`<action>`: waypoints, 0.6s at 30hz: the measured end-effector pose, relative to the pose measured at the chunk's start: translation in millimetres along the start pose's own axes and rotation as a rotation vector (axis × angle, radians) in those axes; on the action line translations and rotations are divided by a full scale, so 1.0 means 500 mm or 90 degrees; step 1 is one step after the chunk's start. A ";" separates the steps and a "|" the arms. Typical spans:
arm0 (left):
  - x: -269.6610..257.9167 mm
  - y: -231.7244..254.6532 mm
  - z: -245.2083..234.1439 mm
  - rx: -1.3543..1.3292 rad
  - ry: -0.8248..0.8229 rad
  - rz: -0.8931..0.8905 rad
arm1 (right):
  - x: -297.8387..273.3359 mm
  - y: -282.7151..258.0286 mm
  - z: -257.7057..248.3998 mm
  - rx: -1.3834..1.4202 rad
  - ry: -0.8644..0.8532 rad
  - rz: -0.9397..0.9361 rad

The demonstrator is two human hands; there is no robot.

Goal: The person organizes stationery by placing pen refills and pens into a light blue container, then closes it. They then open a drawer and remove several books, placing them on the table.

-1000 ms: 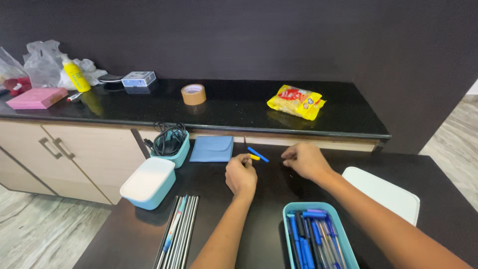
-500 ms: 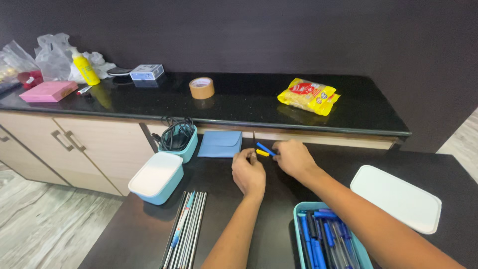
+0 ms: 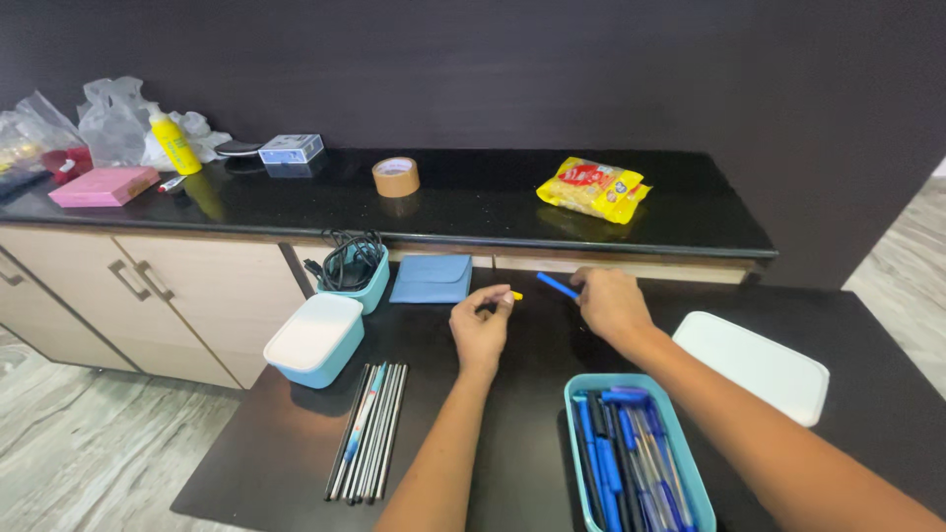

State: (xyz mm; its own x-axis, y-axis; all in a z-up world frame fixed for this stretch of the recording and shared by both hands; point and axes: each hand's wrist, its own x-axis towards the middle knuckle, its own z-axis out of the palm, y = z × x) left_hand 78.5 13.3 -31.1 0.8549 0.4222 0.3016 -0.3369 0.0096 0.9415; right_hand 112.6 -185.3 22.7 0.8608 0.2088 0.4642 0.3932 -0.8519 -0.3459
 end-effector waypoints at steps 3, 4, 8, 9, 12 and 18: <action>0.002 -0.028 0.000 -0.139 -0.048 0.047 | -0.029 0.016 -0.038 0.039 0.008 -0.003; -0.005 -0.028 -0.003 -0.116 -0.072 0.026 | -0.038 0.021 -0.054 0.066 -0.010 0.036; -0.060 0.000 -0.032 -0.074 -0.198 -0.038 | -0.094 0.042 -0.108 0.226 -0.059 0.184; -0.072 0.012 -0.038 -0.077 -0.239 -0.048 | -0.109 0.050 -0.119 0.280 -0.062 0.218; -0.109 0.053 -0.045 -0.056 -0.280 -0.048 | -0.181 0.080 -0.150 0.407 -0.051 0.212; -0.185 0.129 -0.048 0.154 -0.365 -0.077 | -0.284 0.070 -0.219 0.391 -0.122 0.282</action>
State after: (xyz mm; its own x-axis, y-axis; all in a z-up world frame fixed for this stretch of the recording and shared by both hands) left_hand -31.7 -3.1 -1.7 0.9792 -0.1230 0.1612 -0.1840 -0.2060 0.9611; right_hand -31.5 -297.4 33.9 0.9981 0.0386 0.0483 0.0607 -0.4681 -0.8816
